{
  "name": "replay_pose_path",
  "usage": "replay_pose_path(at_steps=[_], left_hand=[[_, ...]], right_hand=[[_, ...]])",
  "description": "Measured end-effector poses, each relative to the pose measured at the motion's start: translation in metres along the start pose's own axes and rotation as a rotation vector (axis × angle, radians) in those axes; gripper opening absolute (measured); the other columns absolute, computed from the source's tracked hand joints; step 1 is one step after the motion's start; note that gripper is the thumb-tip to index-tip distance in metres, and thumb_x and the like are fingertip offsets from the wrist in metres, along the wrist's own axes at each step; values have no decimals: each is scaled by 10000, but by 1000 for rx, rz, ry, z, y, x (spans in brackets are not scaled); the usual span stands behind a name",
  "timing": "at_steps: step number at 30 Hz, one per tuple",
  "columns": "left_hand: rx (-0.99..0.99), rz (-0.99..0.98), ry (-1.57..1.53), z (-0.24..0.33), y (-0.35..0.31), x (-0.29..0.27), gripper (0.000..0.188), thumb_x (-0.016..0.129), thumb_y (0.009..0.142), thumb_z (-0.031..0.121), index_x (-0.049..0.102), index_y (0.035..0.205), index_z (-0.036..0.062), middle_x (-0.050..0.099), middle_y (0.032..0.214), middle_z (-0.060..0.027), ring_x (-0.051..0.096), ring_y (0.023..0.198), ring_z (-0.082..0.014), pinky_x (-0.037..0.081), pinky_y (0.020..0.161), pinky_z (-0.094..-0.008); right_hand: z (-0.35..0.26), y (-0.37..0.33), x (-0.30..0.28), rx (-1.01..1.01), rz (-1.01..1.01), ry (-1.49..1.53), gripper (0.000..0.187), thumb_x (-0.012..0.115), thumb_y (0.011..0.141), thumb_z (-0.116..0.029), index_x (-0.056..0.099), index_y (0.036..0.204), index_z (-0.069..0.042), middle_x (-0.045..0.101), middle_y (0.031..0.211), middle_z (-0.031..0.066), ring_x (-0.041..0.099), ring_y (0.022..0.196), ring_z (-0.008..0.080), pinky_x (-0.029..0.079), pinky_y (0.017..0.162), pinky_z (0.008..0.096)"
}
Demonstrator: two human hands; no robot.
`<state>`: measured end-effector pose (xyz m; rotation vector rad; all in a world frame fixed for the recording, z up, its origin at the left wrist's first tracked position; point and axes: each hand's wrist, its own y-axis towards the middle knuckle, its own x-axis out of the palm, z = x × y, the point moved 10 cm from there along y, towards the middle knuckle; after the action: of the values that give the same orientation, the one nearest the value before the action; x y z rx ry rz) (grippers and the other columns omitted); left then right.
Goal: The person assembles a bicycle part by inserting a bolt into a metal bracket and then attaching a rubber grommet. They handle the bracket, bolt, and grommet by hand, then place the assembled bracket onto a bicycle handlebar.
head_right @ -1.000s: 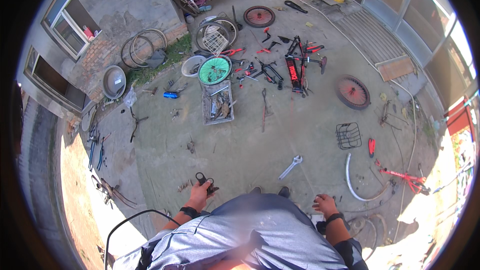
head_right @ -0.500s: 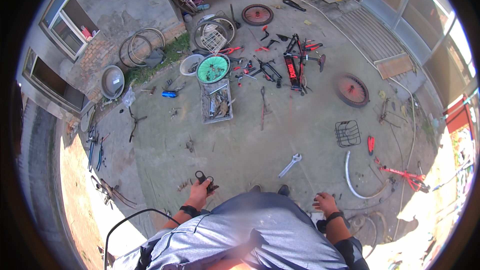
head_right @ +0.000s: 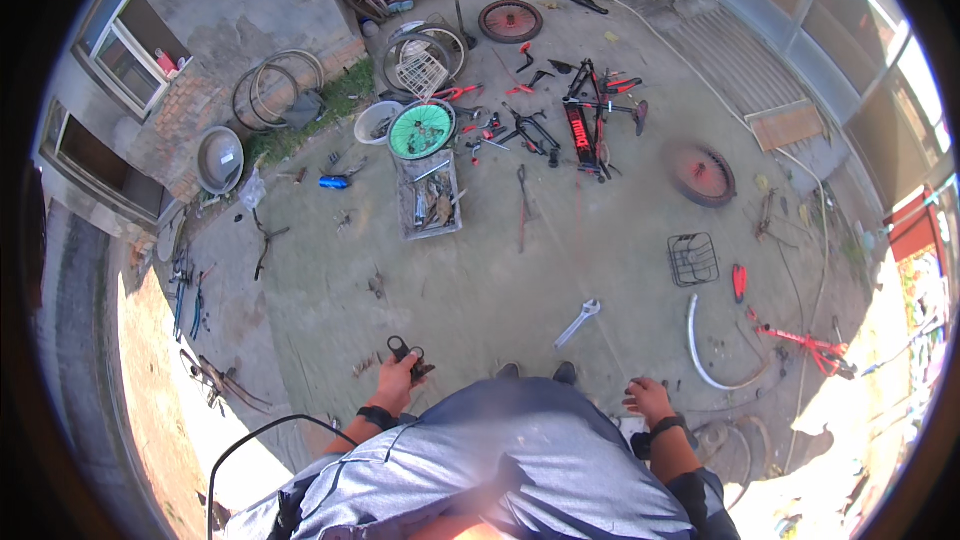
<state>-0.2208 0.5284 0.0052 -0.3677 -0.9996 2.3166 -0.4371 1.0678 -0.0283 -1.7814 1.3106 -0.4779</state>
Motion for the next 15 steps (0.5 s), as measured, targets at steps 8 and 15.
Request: replay_pose_path(at_steps=[8, 15], left_hand=[[-3, 17, -43, -5, 12, -14, 217, 673, 938, 205, 586, 1097, 85, 670, 933, -41, 704, 771, -187, 565, 585, -345], [29, 26, -26, 9, 27, -46, 198, 663, 941, 196, 589, 1088, 86, 671, 947, -40, 694, 787, -179, 568, 569, -320]], right_hand=[[-4, 2, 5, 9, 10, -20, 323, 586, 962, -219, 611, 1218, -22, 684, 1052, 101, 711, 818, 220, 564, 683, 327], [-19, 7, 32, 2, 6, -46, 372, 602, 956, -239, 598, 1252, -13, 683, 1050, 104, 713, 826, 220, 562, 694, 326]])
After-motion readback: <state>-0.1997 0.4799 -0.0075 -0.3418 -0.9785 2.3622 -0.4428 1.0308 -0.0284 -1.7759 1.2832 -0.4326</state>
